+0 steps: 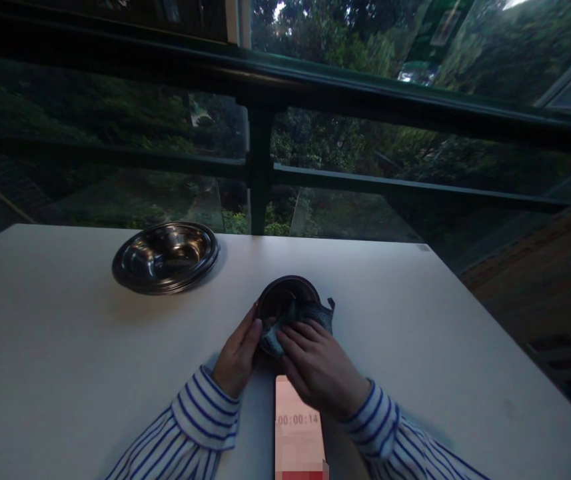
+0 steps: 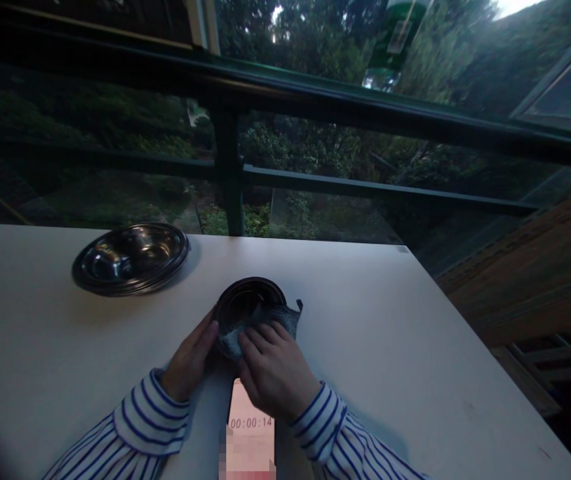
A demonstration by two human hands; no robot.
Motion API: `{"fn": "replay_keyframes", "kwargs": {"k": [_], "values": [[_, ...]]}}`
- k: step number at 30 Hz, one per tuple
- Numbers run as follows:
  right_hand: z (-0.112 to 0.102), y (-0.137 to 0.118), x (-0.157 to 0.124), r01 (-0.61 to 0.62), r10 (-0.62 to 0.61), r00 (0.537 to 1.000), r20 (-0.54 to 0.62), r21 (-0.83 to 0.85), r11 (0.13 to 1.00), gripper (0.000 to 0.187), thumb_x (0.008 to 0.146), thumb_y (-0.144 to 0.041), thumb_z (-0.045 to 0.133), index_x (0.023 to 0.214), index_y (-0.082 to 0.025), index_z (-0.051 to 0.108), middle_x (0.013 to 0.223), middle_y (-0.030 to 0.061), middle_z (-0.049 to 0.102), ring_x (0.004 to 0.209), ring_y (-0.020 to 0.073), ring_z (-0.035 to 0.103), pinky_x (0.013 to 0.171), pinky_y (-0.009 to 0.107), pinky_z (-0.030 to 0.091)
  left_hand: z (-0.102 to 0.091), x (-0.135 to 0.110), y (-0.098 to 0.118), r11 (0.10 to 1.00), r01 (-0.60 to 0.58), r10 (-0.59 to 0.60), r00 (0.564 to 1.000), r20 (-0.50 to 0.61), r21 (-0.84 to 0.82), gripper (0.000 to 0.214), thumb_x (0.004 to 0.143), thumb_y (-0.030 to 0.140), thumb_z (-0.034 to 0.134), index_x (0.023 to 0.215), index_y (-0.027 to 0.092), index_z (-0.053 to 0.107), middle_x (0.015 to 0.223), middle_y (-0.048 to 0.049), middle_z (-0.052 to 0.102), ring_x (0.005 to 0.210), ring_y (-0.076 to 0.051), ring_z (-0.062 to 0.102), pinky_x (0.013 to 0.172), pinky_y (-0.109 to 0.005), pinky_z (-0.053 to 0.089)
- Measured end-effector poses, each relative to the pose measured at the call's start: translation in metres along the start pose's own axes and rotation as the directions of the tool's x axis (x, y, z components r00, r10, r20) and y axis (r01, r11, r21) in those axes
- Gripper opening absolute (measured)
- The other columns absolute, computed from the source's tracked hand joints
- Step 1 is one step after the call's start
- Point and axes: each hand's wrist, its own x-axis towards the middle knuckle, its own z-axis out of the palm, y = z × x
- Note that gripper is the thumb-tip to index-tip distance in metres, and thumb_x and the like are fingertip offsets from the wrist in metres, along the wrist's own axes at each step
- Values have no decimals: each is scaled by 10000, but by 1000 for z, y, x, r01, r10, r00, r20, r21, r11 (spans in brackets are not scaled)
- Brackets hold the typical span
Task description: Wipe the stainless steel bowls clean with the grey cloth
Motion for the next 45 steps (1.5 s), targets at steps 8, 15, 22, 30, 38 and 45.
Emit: {"fn": "replay_keyframes", "kwargs": {"k": [8,15,22,30,38,45], "values": [[5,-9,16,33,-32,999,-11,59,998,393,861,-283,349,1222,-143,416,1175,78,537,1026,219,470,869,374,360,-5,1,-1,1000,-3,1,999,-50,-30,536,798,421,407,1251,134,411,1327,-52,423,1255,-178,299,1067,-322,173],[-3,-1,4,47,-46,998,35,-30,998,344,825,-271,407,1129,-137,497,1078,93,589,1008,237,478,882,393,324,-5,2,-6,999,1,-4,996,-85,-34,516,793,427,424,1216,136,458,1297,-64,461,1226,-190,351,1060,-330,202],[1,-8,12,53,-53,999,1,4,999,336,831,-258,398,1128,-123,479,1056,116,585,987,215,484,836,360,352,-5,0,-2,999,-16,17,999,-35,38,532,797,447,402,1234,145,440,1288,-64,471,1227,-195,351,1063,-354,186],[3,-6,17,81,-80,997,-15,3,997,344,822,-267,413,1127,-120,473,1018,117,597,945,213,496,797,353,356,-7,4,-4,999,-2,6,995,-101,39,562,781,469,410,1218,118,456,1289,-83,467,1233,-205,339,1062,-348,189],[1,-5,16,76,-76,997,31,13,997,384,818,-274,415,1162,-108,445,1112,112,551,999,227,460,820,366,344,-5,2,2,999,14,-11,998,-67,40,551,773,458,423,1195,108,479,1254,-89,504,1202,-192,390,1049,-326,229],[1,-3,15,94,-94,995,23,8,996,374,830,-285,403,1154,-105,454,1068,120,576,987,228,475,835,381,333,-8,4,-2,1000,3,0,995,-98,24,516,789,437,419,1208,141,470,1275,-64,485,1222,-193,359,1055,-338,216]]}}
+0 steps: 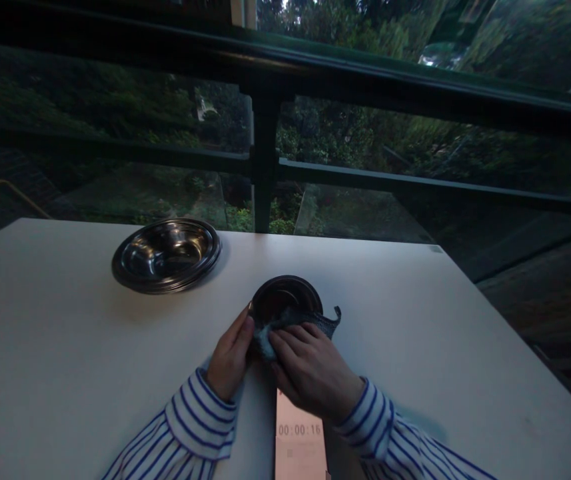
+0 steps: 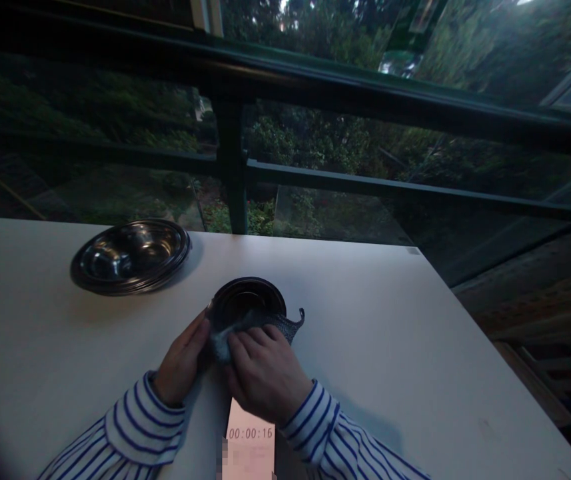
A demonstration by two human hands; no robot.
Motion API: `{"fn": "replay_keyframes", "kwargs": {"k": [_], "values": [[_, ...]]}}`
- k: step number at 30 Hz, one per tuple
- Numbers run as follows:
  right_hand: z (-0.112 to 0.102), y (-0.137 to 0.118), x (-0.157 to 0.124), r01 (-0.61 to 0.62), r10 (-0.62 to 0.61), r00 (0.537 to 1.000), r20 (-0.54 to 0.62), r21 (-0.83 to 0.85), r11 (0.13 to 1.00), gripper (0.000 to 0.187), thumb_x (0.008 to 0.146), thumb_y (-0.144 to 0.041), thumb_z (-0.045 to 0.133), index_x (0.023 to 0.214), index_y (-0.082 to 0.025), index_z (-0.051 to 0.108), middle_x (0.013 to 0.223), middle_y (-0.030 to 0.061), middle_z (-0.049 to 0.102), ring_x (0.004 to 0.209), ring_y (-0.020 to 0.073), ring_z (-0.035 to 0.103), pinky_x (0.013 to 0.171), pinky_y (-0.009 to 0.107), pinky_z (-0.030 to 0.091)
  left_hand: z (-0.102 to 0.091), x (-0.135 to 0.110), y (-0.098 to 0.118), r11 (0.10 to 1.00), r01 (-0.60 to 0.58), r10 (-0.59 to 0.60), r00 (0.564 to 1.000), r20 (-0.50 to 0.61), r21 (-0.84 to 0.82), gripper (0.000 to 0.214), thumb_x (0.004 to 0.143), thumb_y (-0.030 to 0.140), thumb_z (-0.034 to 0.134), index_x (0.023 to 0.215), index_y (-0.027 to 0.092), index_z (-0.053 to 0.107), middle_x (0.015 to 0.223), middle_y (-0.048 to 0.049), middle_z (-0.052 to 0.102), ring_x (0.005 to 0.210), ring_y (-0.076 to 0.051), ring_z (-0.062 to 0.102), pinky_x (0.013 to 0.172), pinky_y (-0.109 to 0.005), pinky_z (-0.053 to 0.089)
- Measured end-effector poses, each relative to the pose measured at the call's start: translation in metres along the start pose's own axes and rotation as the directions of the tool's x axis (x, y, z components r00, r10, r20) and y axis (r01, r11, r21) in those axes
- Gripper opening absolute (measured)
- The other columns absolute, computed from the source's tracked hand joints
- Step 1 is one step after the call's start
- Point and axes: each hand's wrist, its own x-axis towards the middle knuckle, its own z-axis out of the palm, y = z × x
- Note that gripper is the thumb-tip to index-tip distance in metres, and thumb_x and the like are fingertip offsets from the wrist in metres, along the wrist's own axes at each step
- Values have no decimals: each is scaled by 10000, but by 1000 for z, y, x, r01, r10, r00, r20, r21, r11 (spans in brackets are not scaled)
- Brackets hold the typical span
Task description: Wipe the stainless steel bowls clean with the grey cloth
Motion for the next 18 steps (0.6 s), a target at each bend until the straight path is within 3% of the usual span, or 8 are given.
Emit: {"fn": "replay_keyframes", "kwargs": {"k": [8,13,18], "values": [[0,0,4,18,-18,1000,-20,-7,1000,423,835,-281,387,1218,-101,394,1139,132,534,1033,228,450,833,377,334,0,0,3,1000,23,-23,1000,5,-3,518,784,449,415,1192,139,487,1265,-67,496,1227,-195,350,1059,-339,195],[-3,2,0,-12,12,999,33,7,1000,326,830,-259,393,1112,-125,486,1025,104,593,934,209,495,826,367,334,0,1,2,1000,13,-13,1000,-22,-23,522,786,455,415,1189,132,489,1265,-75,495,1216,-205,368,1054,-358,211],[2,-1,8,-24,24,1000,4,13,1000,410,830,-269,395,1207,-109,405,1168,121,516,1050,234,439,866,383,321,-1,3,2,998,30,-30,1000,-8,-53,545,770,476,429,1184,127,495,1270,-90,487,1216,-212,368,1054,-349,212]]}}
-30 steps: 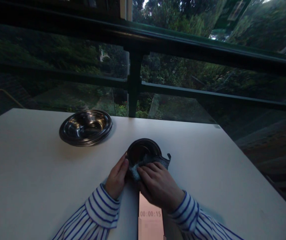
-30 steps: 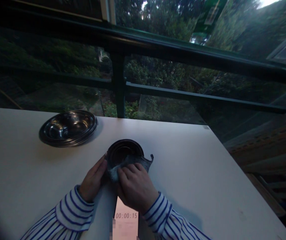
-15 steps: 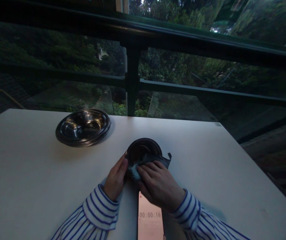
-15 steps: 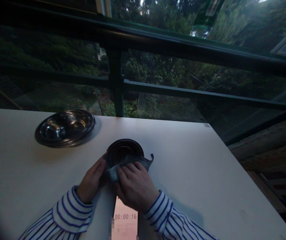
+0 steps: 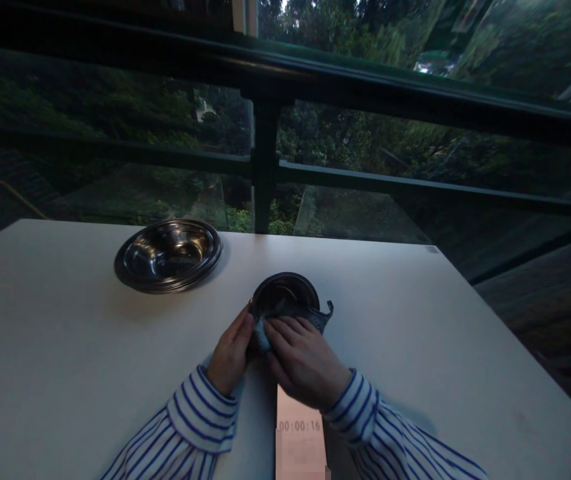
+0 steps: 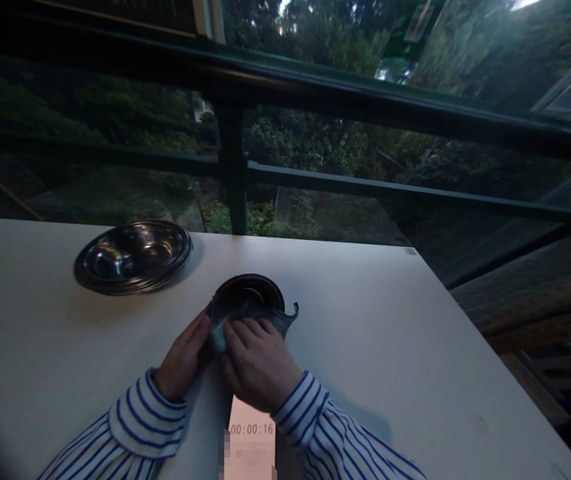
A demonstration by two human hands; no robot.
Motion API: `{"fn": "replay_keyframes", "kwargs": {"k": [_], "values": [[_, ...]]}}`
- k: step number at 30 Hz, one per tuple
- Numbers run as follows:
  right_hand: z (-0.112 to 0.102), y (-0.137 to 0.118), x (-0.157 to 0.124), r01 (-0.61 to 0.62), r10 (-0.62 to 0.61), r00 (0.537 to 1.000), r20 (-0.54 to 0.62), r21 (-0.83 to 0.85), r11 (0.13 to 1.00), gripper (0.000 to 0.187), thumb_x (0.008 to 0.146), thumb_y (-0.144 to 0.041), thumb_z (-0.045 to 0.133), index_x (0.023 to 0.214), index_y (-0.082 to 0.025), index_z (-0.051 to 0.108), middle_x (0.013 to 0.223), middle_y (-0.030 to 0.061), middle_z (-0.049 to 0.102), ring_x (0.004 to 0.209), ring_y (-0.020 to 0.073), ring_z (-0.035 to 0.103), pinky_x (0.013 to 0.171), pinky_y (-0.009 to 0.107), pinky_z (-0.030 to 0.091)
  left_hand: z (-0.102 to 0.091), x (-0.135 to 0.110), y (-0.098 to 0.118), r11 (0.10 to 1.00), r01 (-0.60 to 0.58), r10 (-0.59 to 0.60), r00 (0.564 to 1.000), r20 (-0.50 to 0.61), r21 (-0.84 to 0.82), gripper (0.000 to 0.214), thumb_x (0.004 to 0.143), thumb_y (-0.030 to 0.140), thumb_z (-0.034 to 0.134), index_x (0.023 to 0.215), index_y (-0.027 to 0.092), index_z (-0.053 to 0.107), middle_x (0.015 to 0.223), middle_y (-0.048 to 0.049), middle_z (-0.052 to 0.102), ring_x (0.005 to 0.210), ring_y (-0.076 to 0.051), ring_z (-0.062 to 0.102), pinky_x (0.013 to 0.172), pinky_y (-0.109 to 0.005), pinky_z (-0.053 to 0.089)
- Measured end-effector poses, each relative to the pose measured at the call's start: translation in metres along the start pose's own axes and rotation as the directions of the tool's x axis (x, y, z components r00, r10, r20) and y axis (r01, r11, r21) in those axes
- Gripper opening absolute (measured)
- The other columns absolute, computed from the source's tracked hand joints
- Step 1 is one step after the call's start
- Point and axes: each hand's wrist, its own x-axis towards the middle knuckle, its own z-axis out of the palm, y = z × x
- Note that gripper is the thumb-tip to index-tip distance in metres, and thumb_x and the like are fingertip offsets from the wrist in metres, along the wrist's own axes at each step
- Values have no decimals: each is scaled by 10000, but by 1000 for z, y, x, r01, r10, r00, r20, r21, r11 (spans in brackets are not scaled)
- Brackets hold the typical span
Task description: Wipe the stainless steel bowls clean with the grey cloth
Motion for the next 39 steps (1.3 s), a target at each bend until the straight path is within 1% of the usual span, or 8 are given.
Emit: {"fn": "replay_keyframes", "kwargs": {"k": [3,8,15,22,27,32,36,39], "values": [[0,-1,0,19,-19,1000,0,14,1000,419,830,-271,397,1214,-106,393,1175,118,512,1061,226,436,869,377,327,0,0,0,1000,-3,3,1000,-23,-1,534,765,474,434,1170,134,508,1269,-85,489,1225,-206,354,1060,-344,194],[-5,0,-8,-3,3,1000,9,-9,1000,304,810,-247,425,1085,-134,492,1010,99,591,959,206,494,845,374,337,1,0,4,999,-11,11,1000,-3,-32,507,789,432,413,1184,122,489,1285,-78,472,1227,-189,351,1059,-334,202],[2,-8,2,7,-6,999,-36,10,1000,403,833,-280,396,1192,-98,402,1145,125,523,1046,221,441,862,376,349,-1,2,2,999,-16,17,1000,17,-31,542,789,453,397,1181,91,490,1268,-97,487,1220,-201,361,1041,-324,242],[-3,1,-16,26,-25,999,47,-15,1000,363,816,-239,417,1155,-113,447,1073,121,568,1017,228,470,886,393,320,1,-2,3,1000,-18,19,1000,-13,21,519,792,436,402,1186,108,486,1275,-80,483,1213,-186,374,1054,-331,217],[0,-1,-21,9,-9,1000,7,-65,998,372,815,-237,439,1168,-121,443,1064,121,571,992,227,476,830,381,338,4,-6,9,1000,2,-1,1000,-28,31,523,769,439,430,1159,100,512,1231,-85,526,1202,-192,390,1051,-339,238],[-3,3,-22,-8,4,999,-34,-128,992,355,847,-223,422,1197,-166,429,967,101,609,854,197,519,747,350,341,3,-7,7,1000,-4,4,1000,-14,30,497,787,425,418,1175,125,502,1250,-66,510,1201,-183,392,1049,-329,245],[-5,8,-24,-82,67,994,-89,-181,980,311,847,-201,433,1155,-172,469,981,98,605,908,212,507,765,356,325,3,-10,2,998,-26,26,1000,-13,55,488,790,419,430,1198,156,484,1261,-41,502,1205,-184,386,1044,-321,254],[-2,4,-19,-104,91,992,-83,-171,980,271,851,-220,422,1103,-165,505,980,101,598,937,223,488,777,368,324,4,-12,0,995,-66,65,998,13,73,467,801,412,419,1203,182,482,1254,-24,509,1203,-184,389,1042,-321,257]]}}
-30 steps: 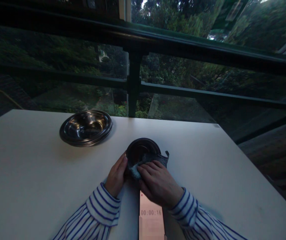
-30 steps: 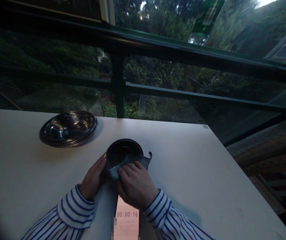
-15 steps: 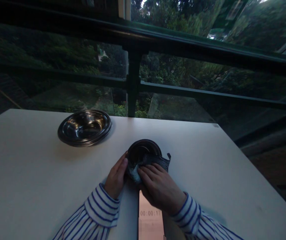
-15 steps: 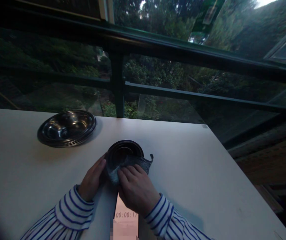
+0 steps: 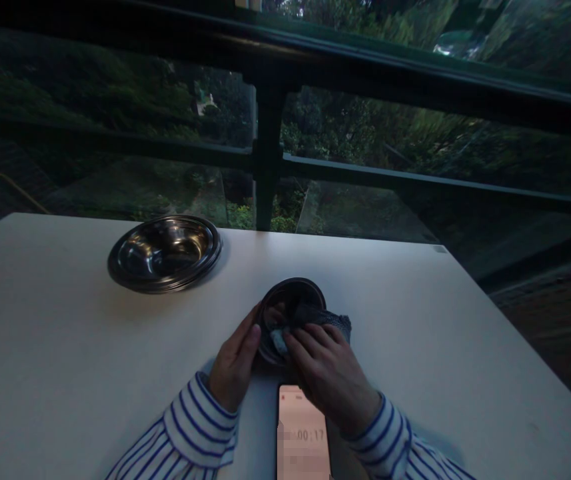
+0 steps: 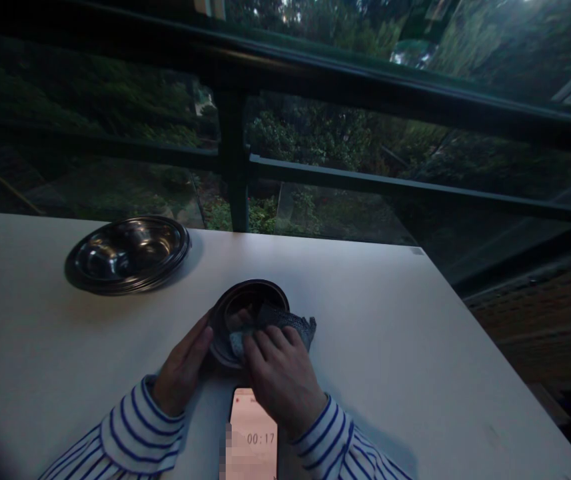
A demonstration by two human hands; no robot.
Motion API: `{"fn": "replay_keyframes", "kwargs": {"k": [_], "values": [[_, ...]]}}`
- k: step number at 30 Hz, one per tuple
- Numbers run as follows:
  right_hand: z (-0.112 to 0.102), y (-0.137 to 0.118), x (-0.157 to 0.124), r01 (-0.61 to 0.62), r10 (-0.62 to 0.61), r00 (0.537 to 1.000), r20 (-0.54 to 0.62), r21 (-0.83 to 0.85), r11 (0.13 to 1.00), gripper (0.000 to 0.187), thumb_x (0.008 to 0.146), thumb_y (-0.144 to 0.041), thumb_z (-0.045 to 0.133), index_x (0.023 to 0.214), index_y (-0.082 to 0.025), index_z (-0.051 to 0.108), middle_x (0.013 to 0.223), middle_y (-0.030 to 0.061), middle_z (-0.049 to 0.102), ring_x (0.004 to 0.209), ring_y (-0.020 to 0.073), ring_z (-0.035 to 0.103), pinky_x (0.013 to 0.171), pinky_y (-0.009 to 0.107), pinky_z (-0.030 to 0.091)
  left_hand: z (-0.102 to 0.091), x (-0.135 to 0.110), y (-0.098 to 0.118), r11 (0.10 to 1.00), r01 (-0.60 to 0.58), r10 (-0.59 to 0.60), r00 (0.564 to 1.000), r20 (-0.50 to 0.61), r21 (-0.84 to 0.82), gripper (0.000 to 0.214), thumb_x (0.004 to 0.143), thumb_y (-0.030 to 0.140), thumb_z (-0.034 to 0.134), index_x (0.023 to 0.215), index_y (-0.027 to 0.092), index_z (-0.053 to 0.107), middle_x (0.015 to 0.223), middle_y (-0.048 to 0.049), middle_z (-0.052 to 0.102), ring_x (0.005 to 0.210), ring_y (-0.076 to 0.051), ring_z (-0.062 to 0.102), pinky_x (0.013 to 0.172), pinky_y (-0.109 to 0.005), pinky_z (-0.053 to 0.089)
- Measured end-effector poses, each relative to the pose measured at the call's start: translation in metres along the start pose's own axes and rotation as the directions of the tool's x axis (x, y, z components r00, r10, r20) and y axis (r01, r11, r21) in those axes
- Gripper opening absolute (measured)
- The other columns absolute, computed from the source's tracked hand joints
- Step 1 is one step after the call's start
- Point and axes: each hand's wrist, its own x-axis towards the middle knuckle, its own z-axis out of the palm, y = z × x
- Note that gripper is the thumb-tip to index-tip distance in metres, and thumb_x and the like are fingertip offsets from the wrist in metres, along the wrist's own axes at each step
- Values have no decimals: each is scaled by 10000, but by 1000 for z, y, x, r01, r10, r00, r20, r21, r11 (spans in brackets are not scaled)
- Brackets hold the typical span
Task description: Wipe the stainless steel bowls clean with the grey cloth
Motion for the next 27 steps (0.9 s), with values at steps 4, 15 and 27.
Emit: {"fn": "replay_keyframes", "kwargs": {"k": [4,15,27], "values": [[2,-12,10,-23,17,998,61,98,995,299,859,-266,387,1122,-160,482,1028,92,562,915,210,470,760,353,340,-1,-2,1,999,-35,35,999,11,9,470,811,399,410,1217,168,468,1254,-33,510,1196,-185,399,1042,-317,257],[-11,-1,8,20,-42,988,152,146,989,353,813,-247,414,1155,-169,454,1040,89,577,915,215,463,769,362,331,-2,3,2,999,35,-34,998,-60,18,553,754,488,453,1175,134,511,1226,-71,534,1190,-213,405,1038,-334,261],[-22,8,10,151,-188,946,263,154,976,483,815,-278,436,1272,-162,333,1202,88,511,1012,238,449,805,388,354,-3,5,1,998,53,-50,995,-88,30,547,756,487,446,1158,124,524,1217,-74,540,1178,-218,420,1037,-348,262]]}}
